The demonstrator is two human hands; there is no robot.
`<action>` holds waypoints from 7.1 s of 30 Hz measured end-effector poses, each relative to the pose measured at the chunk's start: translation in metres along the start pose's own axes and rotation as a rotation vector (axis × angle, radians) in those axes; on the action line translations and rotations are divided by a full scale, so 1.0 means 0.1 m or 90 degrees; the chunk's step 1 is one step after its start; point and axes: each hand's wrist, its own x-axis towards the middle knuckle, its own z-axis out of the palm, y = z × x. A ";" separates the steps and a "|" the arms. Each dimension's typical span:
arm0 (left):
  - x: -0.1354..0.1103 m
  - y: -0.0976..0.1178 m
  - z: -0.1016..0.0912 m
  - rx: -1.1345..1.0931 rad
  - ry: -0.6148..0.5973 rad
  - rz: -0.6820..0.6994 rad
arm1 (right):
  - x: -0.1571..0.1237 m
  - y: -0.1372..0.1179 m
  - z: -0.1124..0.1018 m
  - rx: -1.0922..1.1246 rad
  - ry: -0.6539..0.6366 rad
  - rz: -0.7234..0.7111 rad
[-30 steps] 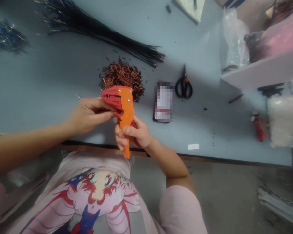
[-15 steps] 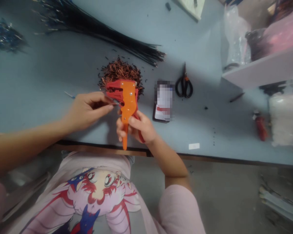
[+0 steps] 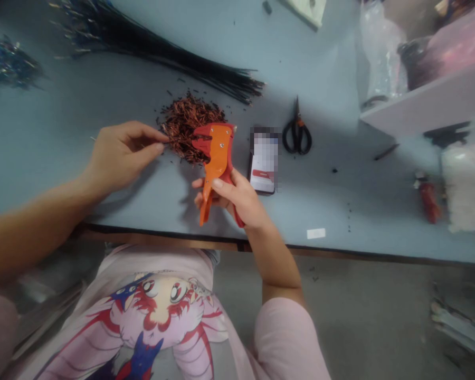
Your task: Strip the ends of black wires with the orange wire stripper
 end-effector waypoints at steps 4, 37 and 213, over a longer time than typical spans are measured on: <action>-0.01 -0.02 0.01 -0.021 -0.110 -0.039 | 0.00 0.01 0.00 -0.037 0.024 -0.010; -0.07 0.13 -0.03 0.059 0.033 0.092 | -0.02 0.05 0.05 -0.173 0.026 -0.114; -0.12 0.09 0.06 0.044 0.077 0.202 | 0.01 0.10 0.00 -0.064 -0.079 0.030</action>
